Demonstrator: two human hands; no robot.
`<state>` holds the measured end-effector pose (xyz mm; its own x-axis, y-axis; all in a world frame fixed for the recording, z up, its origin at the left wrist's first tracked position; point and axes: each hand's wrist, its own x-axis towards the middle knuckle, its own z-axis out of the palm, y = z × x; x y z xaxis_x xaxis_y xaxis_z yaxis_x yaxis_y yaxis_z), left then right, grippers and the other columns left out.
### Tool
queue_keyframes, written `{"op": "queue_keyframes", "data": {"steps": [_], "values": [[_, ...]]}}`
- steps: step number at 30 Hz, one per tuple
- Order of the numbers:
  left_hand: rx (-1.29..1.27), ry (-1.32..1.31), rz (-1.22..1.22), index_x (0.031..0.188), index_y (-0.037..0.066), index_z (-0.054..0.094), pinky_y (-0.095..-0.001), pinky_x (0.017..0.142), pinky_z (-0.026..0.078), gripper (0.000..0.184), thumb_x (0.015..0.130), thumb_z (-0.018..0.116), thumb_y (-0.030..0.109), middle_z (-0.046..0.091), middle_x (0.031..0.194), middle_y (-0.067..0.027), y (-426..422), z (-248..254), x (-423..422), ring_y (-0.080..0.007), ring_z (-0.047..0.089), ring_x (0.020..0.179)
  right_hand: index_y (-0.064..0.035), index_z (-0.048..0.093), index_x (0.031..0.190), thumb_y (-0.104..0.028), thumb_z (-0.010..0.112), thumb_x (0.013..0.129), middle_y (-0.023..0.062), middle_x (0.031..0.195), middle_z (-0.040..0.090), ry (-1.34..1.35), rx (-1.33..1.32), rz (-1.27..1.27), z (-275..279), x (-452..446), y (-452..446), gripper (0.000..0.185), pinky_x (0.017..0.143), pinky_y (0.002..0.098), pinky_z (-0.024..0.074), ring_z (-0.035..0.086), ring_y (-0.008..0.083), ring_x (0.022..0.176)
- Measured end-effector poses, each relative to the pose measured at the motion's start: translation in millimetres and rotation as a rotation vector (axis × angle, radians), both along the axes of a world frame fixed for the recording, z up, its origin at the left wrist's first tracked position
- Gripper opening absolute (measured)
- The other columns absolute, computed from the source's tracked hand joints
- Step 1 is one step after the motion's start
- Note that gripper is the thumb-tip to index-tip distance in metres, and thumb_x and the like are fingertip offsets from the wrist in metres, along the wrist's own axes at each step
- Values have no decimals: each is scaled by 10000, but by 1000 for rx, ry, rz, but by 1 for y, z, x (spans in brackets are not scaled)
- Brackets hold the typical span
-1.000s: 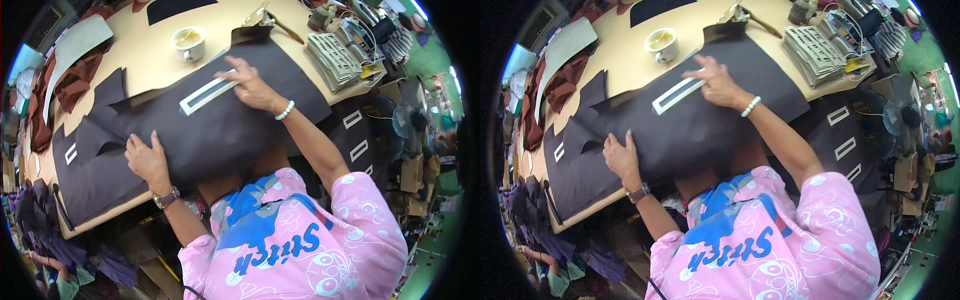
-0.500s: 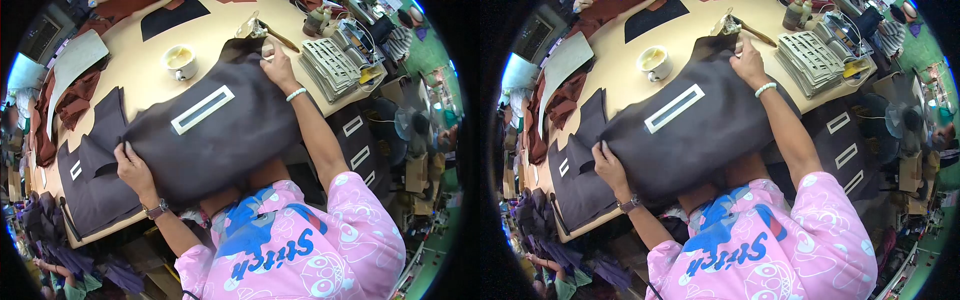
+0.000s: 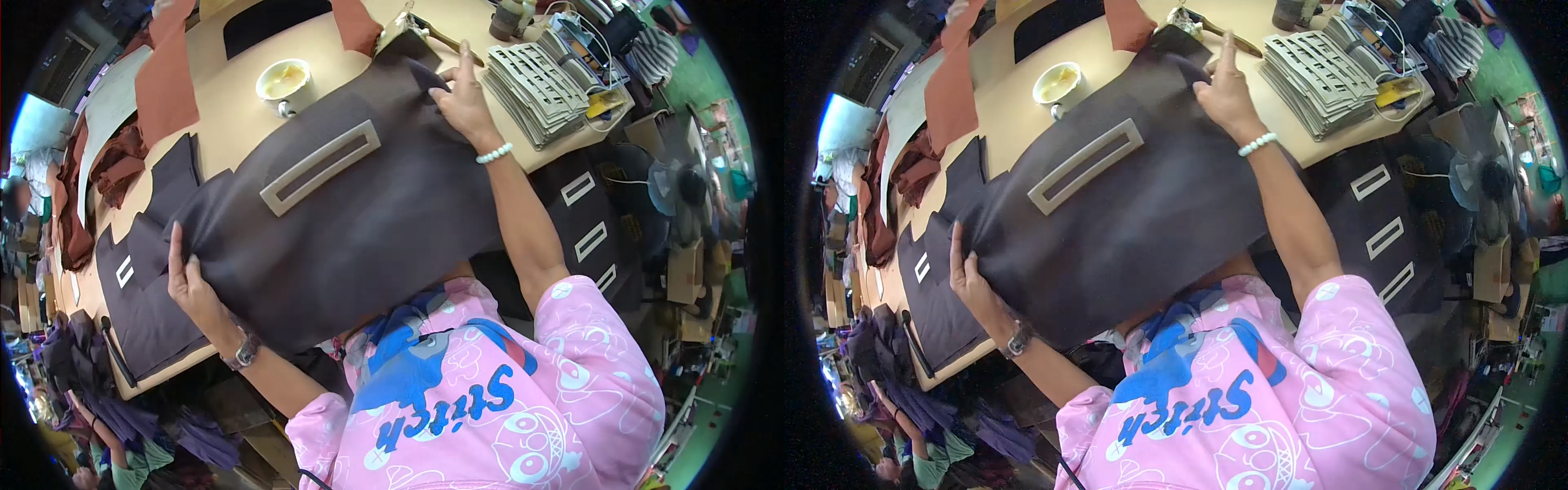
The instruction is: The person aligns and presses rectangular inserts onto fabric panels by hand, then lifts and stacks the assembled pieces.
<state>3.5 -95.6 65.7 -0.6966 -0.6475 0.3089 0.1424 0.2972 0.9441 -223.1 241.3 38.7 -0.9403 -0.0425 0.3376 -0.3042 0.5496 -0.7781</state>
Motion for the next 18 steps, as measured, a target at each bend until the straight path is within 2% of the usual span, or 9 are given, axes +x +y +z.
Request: {"op": "queue_keyframes", "data": {"steps": [3,7,8,9,11,12,13,16,18], "values": [[236,1,-161,1281,-43,482,-259,940,410,519,776,375,-96,521,1260,-144,28,4,16,-165,536,1095,24,47,1432,-34,633,732,152,919,593,118,79,-58,1,28,44,915,815,347,463,600,284,838],[231,-43,-458,1308,-36,455,-244,891,434,598,716,387,-93,501,1285,-146,72,1,20,-133,545,1040,-2,73,1440,-8,629,743,154,978,606,66,55,-206,4,87,119,892,851,339,455,598,271,893],[175,-12,-449,1319,-26,447,-218,815,443,635,688,408,-88,494,1310,-140,98,2,17,-102,557,941,-14,67,1444,-9,644,746,163,989,608,27,60,-277,-6,101,145,906,855,345,454,597,271,900],[181,-112,-536,1320,-25,445,-202,785,435,655,669,419,-85,489,1325,-135,114,2,19,-87,554,898,-23,73,1447,-16,658,749,184,1017,608,-41,19,-308,-8,121,166,910,873,352,447,595,287,939],[200,-295,-821,1278,-54,483,-231,859,415,605,681,397,-100,548,1257,-135,138,-7,17,-133,522,1079,-11,87,1442,-32,666,753,205,1083,601,-123,40,-442,-25,155,210,900,910,355,430,582,307,1021],[112,-332,-896,1260,-28,517,-180,728,410,586,689,408,-95,592,1186,-97,154,-21,11,-72,544,908,18,103,1432,-44,678,738,226,1169,572,-206,-45,-481,-44,170,241,904,947,359,408,554,324,1096],[-77,-275,-1011,1265,12,529,-184,690,405,590,700,402,-100,622,1090,-76,177,-24,2,-64,531,804,22,120,1429,-61,689,723,239,1195,555,-227,38,-535,-53,191,266,909,956,360,402,542,331,1116],[39,-407,-1228,1268,45,535,-221,696,418,511,769,488,-54,631,926,-50,243,-25,0,-89,525,738,30,158,1421,-88,708,694,261,1213,543,-354,110,-708,-61,259,333,920,962,354,399,533,322,1139],[39,-388,-1368,1248,42,547,-233,611,387,457,798,524,-39,564,763,-65,275,-32,3,-75,468,645,35,160,1420,-77,714,683,266,1191,556,-487,57,-818,-49,311,369,929,951,339,411,548,301,1123]]}}
